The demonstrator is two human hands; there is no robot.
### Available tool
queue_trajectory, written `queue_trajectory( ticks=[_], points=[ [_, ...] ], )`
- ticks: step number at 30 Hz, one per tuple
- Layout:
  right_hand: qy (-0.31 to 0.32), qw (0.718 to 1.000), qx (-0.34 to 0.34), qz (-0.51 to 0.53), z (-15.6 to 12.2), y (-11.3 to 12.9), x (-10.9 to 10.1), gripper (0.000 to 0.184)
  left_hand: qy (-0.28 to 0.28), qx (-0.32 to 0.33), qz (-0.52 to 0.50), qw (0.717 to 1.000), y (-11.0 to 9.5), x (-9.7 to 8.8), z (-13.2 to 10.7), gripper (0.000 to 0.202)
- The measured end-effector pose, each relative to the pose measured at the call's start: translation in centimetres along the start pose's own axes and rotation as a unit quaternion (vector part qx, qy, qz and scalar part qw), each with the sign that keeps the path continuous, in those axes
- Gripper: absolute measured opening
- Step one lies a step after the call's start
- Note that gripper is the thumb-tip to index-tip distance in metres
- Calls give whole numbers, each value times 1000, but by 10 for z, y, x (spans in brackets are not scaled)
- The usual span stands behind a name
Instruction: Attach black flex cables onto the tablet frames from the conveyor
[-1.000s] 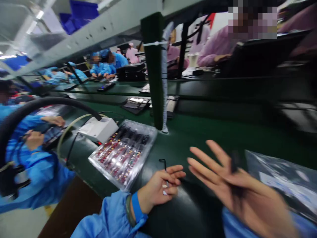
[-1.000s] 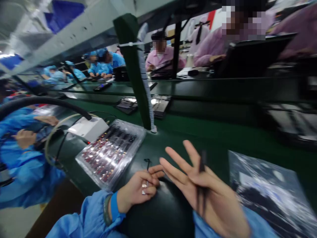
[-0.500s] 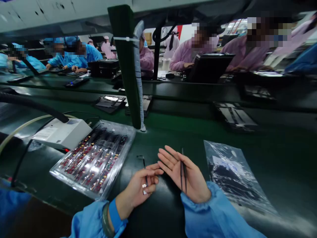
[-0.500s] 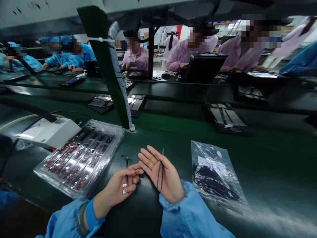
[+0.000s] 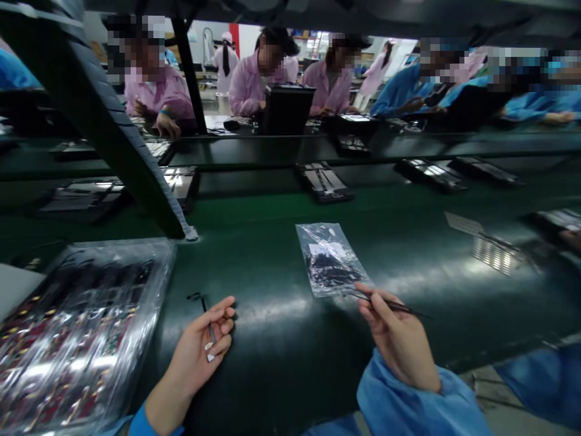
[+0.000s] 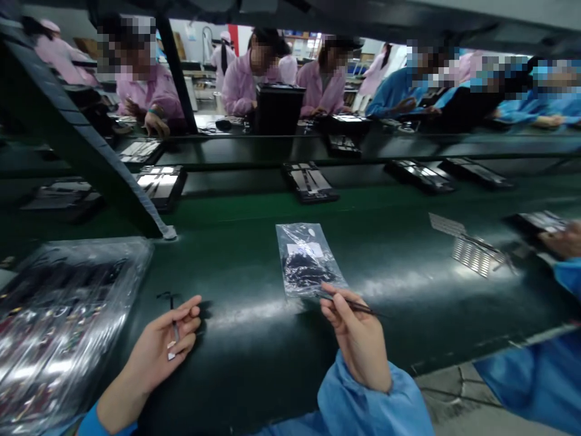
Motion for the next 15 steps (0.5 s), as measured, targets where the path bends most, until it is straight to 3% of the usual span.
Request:
queue_trajectory(
  ticks=[2,5,9,15],
  points=[
    [-17,1000,-12,-22,1,1,-27,39,-4,0,3,1000,1,1,0,23],
    [-6,994,-60,-95,2,-1,-44,35,-2,-6,7,1000,6,5,0,22],
    [38,964,-131,-229,8,-8,-38,34,0,-21,11,1000,16,9,0,21],
    [49,949,-143,-277,14,-16,-33,33,-12,-25,8,1000,21,12,-1,20]
  ],
)
Point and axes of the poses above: each hand's wrist, its own z-axis towards the middle knuckle, its own x-axis out of the palm, y = z × x, the point moved 9 cm from there along z, towards the middle knuckle, and after that the axes turned 13 degrees about -x, right-handed, at the moved point
